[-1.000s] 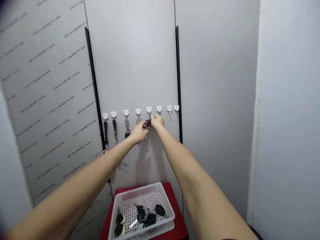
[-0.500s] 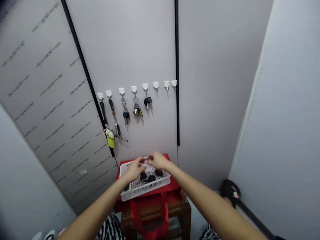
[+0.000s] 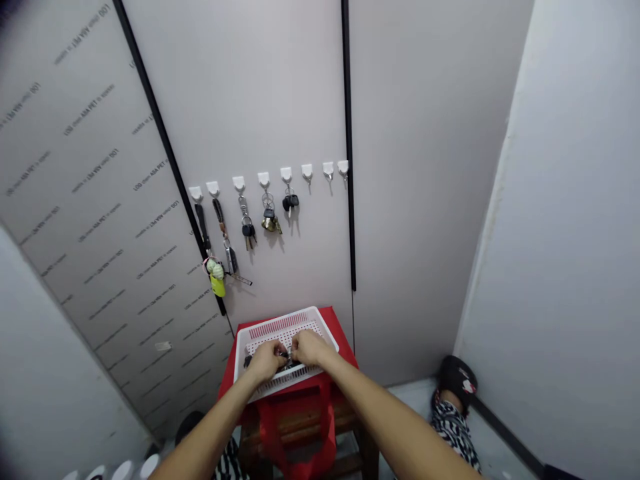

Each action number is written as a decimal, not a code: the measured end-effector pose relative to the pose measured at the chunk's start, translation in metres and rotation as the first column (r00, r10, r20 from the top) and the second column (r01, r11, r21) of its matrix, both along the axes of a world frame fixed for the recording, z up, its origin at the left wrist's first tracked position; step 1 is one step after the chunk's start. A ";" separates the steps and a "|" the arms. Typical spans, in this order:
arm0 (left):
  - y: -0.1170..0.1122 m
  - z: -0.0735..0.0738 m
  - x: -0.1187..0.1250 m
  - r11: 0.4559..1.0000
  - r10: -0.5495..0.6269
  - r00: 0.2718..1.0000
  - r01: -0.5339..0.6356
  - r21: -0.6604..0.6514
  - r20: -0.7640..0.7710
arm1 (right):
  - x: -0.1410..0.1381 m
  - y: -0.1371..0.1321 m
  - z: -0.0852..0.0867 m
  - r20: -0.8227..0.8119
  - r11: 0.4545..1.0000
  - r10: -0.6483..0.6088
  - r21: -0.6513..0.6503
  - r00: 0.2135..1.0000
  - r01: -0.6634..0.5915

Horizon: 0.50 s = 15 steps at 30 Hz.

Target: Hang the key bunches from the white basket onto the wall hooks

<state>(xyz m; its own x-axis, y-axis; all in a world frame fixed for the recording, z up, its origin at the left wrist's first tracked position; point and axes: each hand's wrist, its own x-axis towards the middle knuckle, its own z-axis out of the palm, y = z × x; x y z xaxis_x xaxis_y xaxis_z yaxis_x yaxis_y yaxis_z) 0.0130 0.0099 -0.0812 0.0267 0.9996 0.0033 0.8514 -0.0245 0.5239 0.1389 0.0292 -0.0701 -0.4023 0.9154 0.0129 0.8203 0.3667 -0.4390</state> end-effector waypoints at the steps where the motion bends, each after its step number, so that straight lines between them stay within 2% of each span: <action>1: 0.000 -0.001 0.000 1.000 0.002 1.000 -0.002 0.015 0.007 | 0.000 0.000 0.000 -0.016 1.000 0.004 0.011 1.000 -0.004; 5: -0.003 0.001 0.000 0.996 0.004 0.999 -0.007 0.089 0.037 | 0.001 -0.003 0.003 -0.097 0.997 0.018 0.073 0.995 -0.010; 9: -0.005 0.003 0.001 0.989 0.000 0.995 -0.014 0.148 0.095 | 0.003 -0.003 0.004 -0.355 0.996 0.023 0.086 0.935 0.008; 15: -0.006 0.000 0.001 0.998 -0.039 0.995 0.035 0.045 0.096 | 0.005 0.003 -0.006 -0.566 0.999 -0.049 -0.019 0.823 0.047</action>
